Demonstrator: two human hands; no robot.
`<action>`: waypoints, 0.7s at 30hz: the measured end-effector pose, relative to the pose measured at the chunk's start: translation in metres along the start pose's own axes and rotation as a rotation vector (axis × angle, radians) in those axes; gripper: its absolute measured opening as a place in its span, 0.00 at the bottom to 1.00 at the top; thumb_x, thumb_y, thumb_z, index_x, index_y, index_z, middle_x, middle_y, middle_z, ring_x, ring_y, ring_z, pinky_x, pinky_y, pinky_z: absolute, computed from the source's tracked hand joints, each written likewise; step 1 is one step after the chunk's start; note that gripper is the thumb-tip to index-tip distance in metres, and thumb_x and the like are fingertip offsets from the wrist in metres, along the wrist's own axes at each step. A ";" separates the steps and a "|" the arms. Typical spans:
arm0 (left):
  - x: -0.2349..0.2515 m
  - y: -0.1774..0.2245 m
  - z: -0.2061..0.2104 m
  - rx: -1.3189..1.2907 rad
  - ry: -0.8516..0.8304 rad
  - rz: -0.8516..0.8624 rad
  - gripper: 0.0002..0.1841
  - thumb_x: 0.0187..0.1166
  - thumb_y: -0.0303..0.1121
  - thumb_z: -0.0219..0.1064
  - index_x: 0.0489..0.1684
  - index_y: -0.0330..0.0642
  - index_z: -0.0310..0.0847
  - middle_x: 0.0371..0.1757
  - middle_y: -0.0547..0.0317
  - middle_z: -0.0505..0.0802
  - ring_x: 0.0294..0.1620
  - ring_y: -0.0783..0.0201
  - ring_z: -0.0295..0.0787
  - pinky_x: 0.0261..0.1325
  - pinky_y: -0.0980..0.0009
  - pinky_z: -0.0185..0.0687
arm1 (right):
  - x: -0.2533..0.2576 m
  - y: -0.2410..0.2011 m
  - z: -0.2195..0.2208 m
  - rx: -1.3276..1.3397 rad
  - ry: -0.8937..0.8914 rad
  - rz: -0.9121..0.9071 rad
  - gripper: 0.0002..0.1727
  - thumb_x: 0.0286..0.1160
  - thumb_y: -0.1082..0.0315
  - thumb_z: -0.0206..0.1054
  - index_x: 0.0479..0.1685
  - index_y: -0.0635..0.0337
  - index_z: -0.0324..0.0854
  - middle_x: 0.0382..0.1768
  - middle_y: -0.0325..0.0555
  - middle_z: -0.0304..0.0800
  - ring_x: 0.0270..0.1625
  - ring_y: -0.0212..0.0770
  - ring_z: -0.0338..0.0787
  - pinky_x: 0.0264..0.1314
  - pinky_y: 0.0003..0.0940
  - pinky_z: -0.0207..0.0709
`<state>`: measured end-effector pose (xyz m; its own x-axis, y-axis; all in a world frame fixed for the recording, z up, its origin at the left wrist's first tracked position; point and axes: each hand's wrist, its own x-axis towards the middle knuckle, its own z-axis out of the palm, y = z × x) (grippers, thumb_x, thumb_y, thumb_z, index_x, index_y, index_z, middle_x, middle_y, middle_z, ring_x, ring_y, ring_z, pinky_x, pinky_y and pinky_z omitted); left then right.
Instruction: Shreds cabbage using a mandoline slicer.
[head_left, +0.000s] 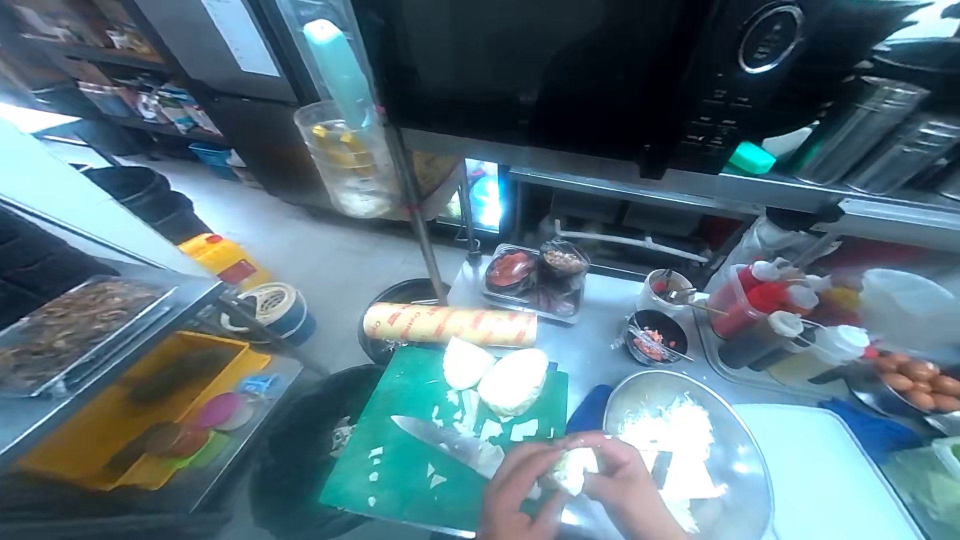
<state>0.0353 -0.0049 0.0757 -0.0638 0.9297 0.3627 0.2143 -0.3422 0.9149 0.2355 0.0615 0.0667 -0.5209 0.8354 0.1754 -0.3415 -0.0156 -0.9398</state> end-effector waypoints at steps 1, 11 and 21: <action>0.001 0.000 0.001 0.011 -0.017 0.008 0.22 0.65 0.26 0.81 0.61 0.46 0.91 0.62 0.58 0.92 0.64 0.60 0.90 0.67 0.60 0.92 | -0.003 -0.003 0.000 -0.054 0.024 -0.021 0.21 0.69 0.83 0.73 0.63 0.68 0.86 0.62 0.62 0.89 0.59 0.55 0.92 0.61 0.52 0.90; 0.001 -0.004 0.025 -0.129 -0.130 0.030 0.23 0.69 0.22 0.76 0.65 0.41 0.87 0.67 0.51 0.90 0.65 0.52 0.90 0.66 0.52 0.93 | -0.031 -0.021 -0.006 -0.336 0.188 -0.202 0.21 0.65 0.80 0.78 0.61 0.63 0.89 0.62 0.54 0.92 0.64 0.52 0.91 0.67 0.50 0.90; 0.009 -0.003 0.045 -0.283 -0.165 -0.007 0.23 0.71 0.17 0.72 0.68 0.38 0.85 0.71 0.45 0.88 0.69 0.45 0.87 0.68 0.49 0.90 | -0.048 -0.027 -0.019 -0.272 0.201 -0.203 0.26 0.62 0.80 0.81 0.64 0.65 0.85 0.68 0.57 0.88 0.69 0.56 0.89 0.68 0.54 0.90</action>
<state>0.0778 0.0107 0.0683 0.0998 0.9337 0.3440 -0.0661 -0.3387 0.9386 0.2842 0.0322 0.0780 -0.2918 0.8978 0.3299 -0.1877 0.2844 -0.9401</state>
